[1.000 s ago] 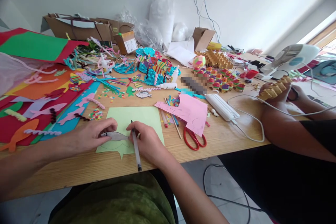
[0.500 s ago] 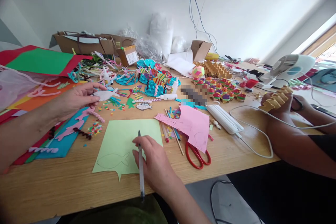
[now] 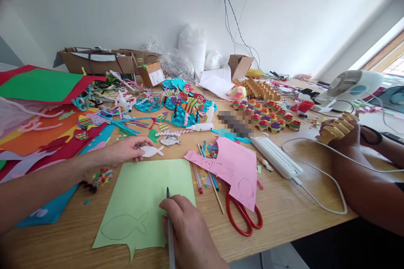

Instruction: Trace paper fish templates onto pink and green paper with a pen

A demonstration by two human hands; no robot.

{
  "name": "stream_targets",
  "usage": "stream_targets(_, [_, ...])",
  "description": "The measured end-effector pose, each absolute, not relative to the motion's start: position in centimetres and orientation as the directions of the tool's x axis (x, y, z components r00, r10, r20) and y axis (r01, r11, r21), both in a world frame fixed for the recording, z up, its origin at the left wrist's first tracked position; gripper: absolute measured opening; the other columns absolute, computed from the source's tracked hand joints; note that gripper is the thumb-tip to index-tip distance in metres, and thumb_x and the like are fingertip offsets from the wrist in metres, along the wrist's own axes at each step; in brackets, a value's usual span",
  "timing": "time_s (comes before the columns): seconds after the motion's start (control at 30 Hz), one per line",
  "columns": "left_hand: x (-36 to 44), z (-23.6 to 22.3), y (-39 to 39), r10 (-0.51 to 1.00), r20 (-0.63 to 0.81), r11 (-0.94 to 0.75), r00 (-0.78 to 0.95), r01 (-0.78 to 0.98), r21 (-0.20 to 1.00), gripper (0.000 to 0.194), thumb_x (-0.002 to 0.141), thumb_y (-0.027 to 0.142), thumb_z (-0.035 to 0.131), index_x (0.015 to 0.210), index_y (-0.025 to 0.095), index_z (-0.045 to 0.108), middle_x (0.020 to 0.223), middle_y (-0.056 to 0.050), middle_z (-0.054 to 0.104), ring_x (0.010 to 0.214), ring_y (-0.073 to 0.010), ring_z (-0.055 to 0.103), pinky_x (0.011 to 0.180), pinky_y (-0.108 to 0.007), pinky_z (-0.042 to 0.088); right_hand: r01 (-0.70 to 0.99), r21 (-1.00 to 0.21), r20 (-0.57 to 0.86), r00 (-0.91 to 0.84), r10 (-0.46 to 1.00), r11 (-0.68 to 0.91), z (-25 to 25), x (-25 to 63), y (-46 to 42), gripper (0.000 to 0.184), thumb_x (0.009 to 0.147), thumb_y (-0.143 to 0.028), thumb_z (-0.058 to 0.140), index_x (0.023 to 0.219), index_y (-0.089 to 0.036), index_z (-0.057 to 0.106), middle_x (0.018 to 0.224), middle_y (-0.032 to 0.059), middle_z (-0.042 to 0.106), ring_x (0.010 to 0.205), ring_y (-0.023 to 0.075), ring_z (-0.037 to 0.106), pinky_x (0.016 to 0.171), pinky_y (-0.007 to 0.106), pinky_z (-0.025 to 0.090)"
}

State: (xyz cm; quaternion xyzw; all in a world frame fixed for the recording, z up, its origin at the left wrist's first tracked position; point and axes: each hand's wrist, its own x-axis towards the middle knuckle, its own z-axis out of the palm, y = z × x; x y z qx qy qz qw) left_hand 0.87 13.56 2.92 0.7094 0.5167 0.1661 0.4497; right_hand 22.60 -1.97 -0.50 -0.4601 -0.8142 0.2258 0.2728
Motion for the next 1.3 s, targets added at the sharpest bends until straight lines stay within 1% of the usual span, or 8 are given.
stream_targets(0.27, [2.2,1.7,14.8,0.871,-0.195,-0.109,0.45,0.565,0.818,0.039,0.068,0.027,0.049,0.106,0.018,0.056,0.063,0.003,0.057,0.058,-0.0152,0.058,0.053,-0.024,0.045,0.616,-0.584,0.306,-0.436,0.846,0.528,-1.8,23.1,-1.5,0.021,0.084,-0.01,0.045,0.099,-0.021,0.055,0.087,0.0058,0.064,0.075,0.0166,0.064,0.063,0.023,0.051])
stream_targets(0.57, [4.3,0.7,17.4,0.852,-0.129,-0.236,0.507,0.593,0.77,0.038,0.069,0.018,0.045,0.106,0.018,0.057,0.072,0.001,0.06,0.06,-0.0148,0.061,0.05,-0.021,0.043,0.605,-0.592,0.319,-0.431,0.844,0.532,-2.9,23.4,-1.5,0.023,0.086,-0.013,0.048,0.105,-0.025,0.052,0.088,0.0036,0.062,0.076,0.0155,0.063,0.064,0.021,0.05])
stream_targets(0.77, [5.3,2.0,17.1,0.856,-0.103,-0.341,0.507,0.703,0.625,0.042,0.068,0.01,0.047,0.107,0.019,0.061,0.077,0.001,0.064,0.065,-0.0159,0.06,0.057,-0.022,0.044,0.585,-0.621,0.319,-0.42,0.85,0.522,-2.5,23.4,-1.5,0.024,0.085,-0.011,0.049,0.104,-0.024,0.054,0.088,0.0037,0.062,0.077,0.0151,0.063,0.064,0.021,0.05])
stream_targets(0.87, [5.6,2.7,16.9,0.848,-0.086,-0.397,0.523,0.734,0.551,0.042,0.071,0.008,0.048,0.109,0.019,0.062,0.098,-0.002,0.066,0.087,-0.0199,0.061,0.074,-0.026,0.046,0.57,-0.658,0.309,-0.392,0.867,0.492,-1.9,23.1,-1.6,0.021,0.085,-0.01,0.047,0.1,-0.022,0.056,0.088,0.0044,0.062,0.076,0.0152,0.062,0.065,0.022,0.05])
stream_targets(0.97, [5.6,2.5,16.8,0.817,-0.067,-0.476,0.572,0.737,0.479,0.04,0.076,0.009,0.048,0.113,0.019,0.06,0.117,-0.004,0.06,0.108,-0.0223,0.054,0.093,-0.03,0.04,0.568,-0.69,0.281,-0.36,0.89,0.448,-1.3,22.9,-1.7,0.02,0.087,-0.01,0.046,0.099,-0.022,0.056,0.088,0.0041,0.062,0.076,0.0147,0.061,0.065,0.022,0.049])
stream_targets(1.03, [5.4,2.2,16.6,0.792,-0.065,-0.529,0.608,0.735,0.425,0.04,0.079,0.01,0.048,0.117,0.02,0.059,0.123,-0.006,0.055,0.114,-0.0239,0.051,0.097,-0.033,0.037,0.573,-0.694,0.269,-0.354,0.896,0.435,-1.0,22.7,-1.8,0.019,0.086,-0.01,0.046,0.097,-0.021,0.057,0.087,0.0043,0.062,0.075,0.0151,0.061,0.064,0.023,0.048])
stream_targets(1.17, [4.9,2.1,15.9,0.781,-0.07,-0.575,0.621,0.758,0.308,0.044,0.081,0.01,0.047,0.122,0.024,0.057,0.129,-0.008,0.048,0.104,-0.0286,0.056,0.086,-0.039,0.043,0.581,-0.686,0.268,-0.357,0.895,0.437,-1.0,22.7,-1.8,0.018,0.086,-0.01,0.046,0.096,-0.021,0.057,0.086,0.0047,0.062,0.074,0.016,0.06,0.063,0.025,0.048])
stream_targets(1.3, [4.1,3.5,14.9,0.756,-0.064,-0.628,0.652,0.749,0.213,0.041,0.082,0.013,0.047,0.122,0.022,0.056,0.125,-0.01,0.049,0.098,-0.0299,0.057,0.077,-0.037,0.044,0.584,-0.685,0.258,-0.366,0.894,0.436,-1.0,22.8,-1.9,0.019,0.085,-0.009,0.047,0.097,-0.02,0.057,0.087,0.0053,0.062,0.076,0.0168,0.061,0.064,0.026,0.048])
